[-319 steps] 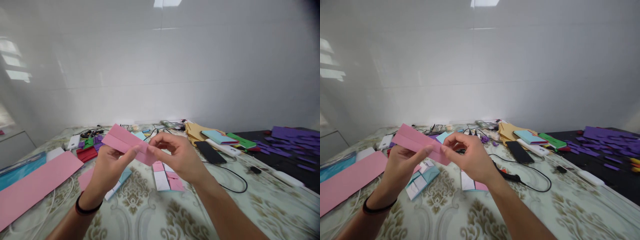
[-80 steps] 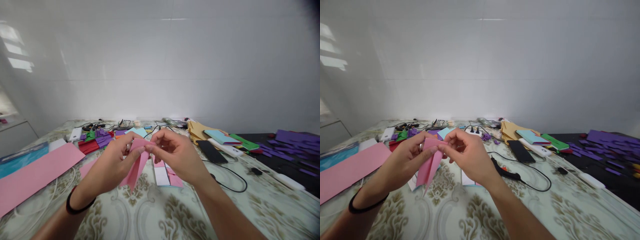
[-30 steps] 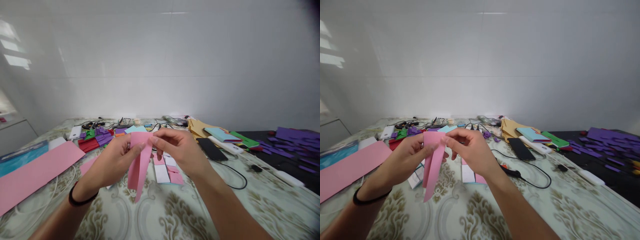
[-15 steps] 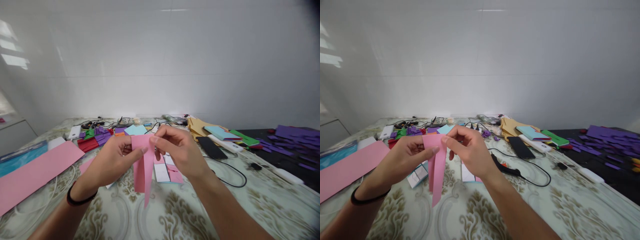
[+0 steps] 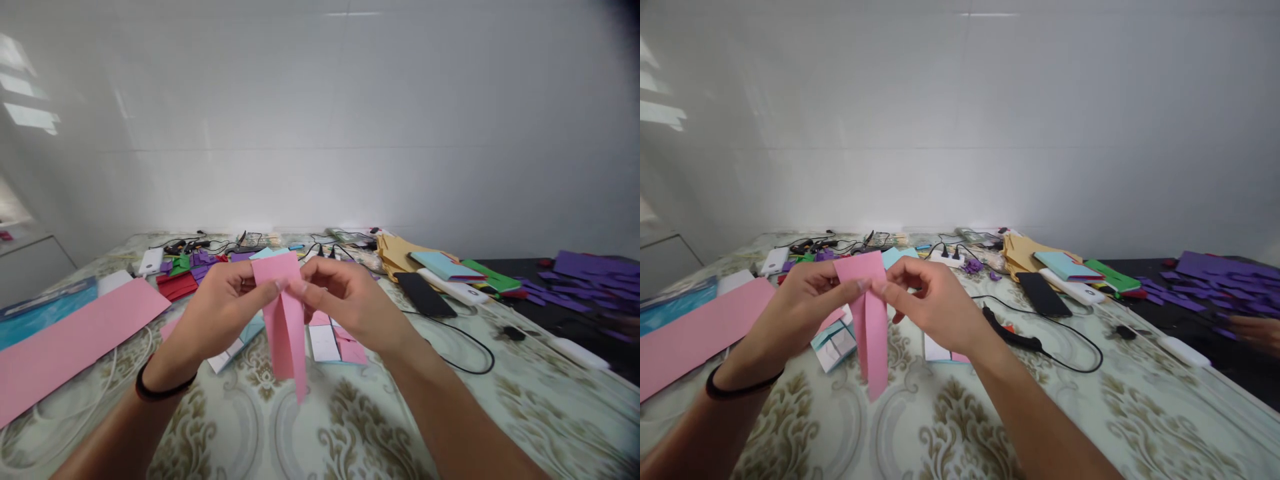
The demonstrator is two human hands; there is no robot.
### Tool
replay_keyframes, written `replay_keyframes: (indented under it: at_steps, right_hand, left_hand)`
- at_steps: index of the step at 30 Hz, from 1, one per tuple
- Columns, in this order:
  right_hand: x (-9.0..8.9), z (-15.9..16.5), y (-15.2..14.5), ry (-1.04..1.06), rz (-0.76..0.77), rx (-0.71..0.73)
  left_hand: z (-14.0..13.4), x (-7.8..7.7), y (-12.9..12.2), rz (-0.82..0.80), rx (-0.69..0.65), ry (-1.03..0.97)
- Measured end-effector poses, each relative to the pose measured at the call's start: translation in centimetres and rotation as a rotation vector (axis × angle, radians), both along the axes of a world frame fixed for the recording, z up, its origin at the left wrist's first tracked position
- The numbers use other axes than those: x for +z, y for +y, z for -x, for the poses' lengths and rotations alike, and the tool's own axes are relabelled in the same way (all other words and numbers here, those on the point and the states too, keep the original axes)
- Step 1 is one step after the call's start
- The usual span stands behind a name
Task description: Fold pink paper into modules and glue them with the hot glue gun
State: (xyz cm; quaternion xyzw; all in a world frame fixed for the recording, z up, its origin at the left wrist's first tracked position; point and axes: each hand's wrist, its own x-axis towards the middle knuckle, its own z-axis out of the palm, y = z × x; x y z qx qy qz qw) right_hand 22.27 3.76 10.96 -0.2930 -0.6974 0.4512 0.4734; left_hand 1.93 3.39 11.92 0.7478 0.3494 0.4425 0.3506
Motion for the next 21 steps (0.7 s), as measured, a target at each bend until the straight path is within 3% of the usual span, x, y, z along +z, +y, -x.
replay_keyframes:
  at_steps: [7,14,21]
  right_hand:
    - [-0.17,0.05,0.33,-0.012,0.034,-0.013]
    - [-0.24,0.04,0.57,-0.097,0.01,-0.012]
    - [-0.47,-0.16,0.76,-0.073,0.006,-0.032]
  left_hand:
    - [-0.14,-0.19,0.26,0.054,0.004,-0.078]
    - [-0.04,-0.04,0.4,0.028,0.107,-0.088]
    - [-0.13,0.33,0.39,0.045,0.066,-0.007]
